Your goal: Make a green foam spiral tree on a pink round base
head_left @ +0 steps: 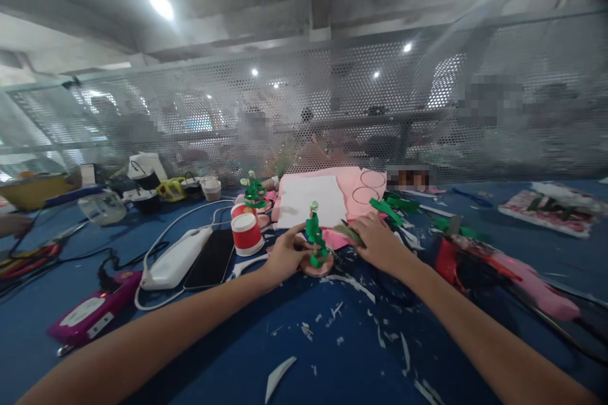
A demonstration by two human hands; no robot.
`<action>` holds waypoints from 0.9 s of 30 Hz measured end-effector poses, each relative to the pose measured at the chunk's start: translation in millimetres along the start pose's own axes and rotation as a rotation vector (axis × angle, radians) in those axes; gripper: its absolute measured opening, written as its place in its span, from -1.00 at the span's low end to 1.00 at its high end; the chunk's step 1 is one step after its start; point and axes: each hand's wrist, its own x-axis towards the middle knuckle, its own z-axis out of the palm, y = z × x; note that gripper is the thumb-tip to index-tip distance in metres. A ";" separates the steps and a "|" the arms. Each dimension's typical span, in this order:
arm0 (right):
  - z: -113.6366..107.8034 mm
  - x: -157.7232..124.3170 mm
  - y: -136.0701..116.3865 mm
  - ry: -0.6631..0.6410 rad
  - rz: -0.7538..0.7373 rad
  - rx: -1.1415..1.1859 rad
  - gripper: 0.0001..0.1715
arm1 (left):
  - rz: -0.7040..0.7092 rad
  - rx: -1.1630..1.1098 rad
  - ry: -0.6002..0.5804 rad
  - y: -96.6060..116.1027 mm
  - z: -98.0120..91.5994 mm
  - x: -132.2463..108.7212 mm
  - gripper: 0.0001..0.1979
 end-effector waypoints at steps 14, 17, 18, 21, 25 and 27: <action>-33.2 2.9 3.3 0.327 0.576 0.891 -0.70 | -0.001 -0.136 -0.056 -2.0 0.5 1.6 -0.50; -32.3 2.4 -2.8 0.215 0.472 0.481 -0.89 | -0.011 -0.163 -0.049 -2.7 0.1 1.8 -0.49; -33.3 1.5 -4.1 0.222 0.451 0.323 -0.95 | -0.014 -0.169 -0.044 -2.5 0.3 1.6 -0.49; -45.7 -4.8 -7.2 0.194 0.439 0.206 -0.95 | -0.020 -0.162 -0.038 0.6 1.9 0.3 -0.46; -73.6 -14.9 -6.8 -0.361 0.227 0.797 -0.72 | -0.042 -0.118 -0.045 6.0 4.3 -1.9 -0.54; -79.1 -17.1 -4.0 -0.406 0.164 0.803 -0.71 | -0.042 -0.104 -0.043 6.3 4.0 -2.6 -0.54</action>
